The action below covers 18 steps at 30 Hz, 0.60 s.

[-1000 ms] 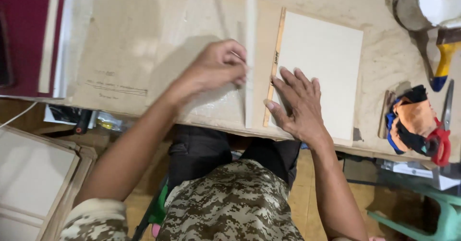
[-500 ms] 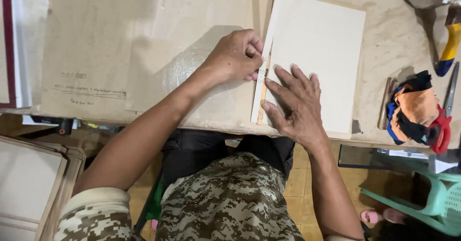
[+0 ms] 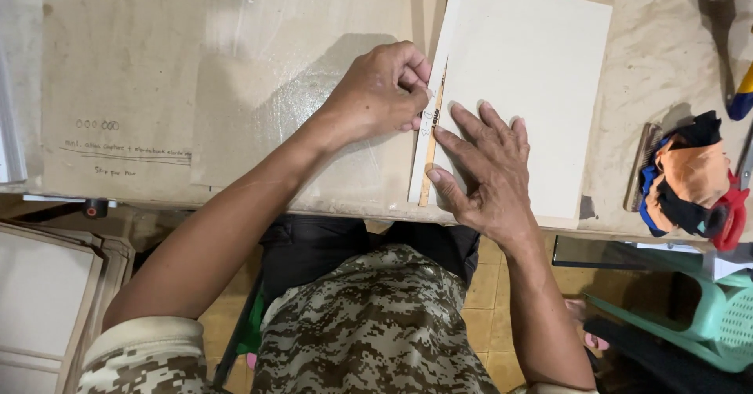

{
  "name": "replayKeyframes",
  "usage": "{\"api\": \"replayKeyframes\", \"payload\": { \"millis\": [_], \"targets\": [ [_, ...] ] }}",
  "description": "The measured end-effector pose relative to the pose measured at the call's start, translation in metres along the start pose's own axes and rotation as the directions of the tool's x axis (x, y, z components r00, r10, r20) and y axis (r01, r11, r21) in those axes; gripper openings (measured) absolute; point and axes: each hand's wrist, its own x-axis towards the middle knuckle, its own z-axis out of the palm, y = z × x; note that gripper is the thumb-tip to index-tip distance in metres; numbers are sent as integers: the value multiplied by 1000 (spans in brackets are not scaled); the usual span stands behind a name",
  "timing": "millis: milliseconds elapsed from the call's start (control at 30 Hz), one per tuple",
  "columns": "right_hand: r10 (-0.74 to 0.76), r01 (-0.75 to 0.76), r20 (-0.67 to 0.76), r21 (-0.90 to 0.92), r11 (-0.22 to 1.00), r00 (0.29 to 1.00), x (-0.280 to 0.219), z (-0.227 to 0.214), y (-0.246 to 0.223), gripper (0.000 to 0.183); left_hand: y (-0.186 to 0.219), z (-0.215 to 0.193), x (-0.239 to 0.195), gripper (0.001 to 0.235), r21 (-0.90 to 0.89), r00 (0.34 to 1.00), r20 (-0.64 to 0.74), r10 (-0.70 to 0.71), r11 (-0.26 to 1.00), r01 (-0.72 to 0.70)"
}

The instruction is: Assembling a cover base by aligning cardboard panels with a spacer and applying a blue textured covering sheet.

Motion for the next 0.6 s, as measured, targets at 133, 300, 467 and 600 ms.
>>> {"api": "replayKeyframes", "payload": {
  "millis": [133,300,467,600],
  "targets": [
    [16,-16,3,14,1000,1000,2,-1,-2,47,-6,1,3,14,11,1000,-3,29,1000,-29],
    [22,-22,11,22,1000,1000,2,-1,-1,47,-6,1,3,13,4,1000,-5,21,1000,-21],
    [10,-10,4,16,1000,1000,2,-2,-3,47,-9,2,6,13,-10,999,-9,36,999,-36],
    [39,-39,2,22,999,999,3,-1,-5,51,-8,2,5,12,8,999,-10,50,999,-50]
  ]
}}
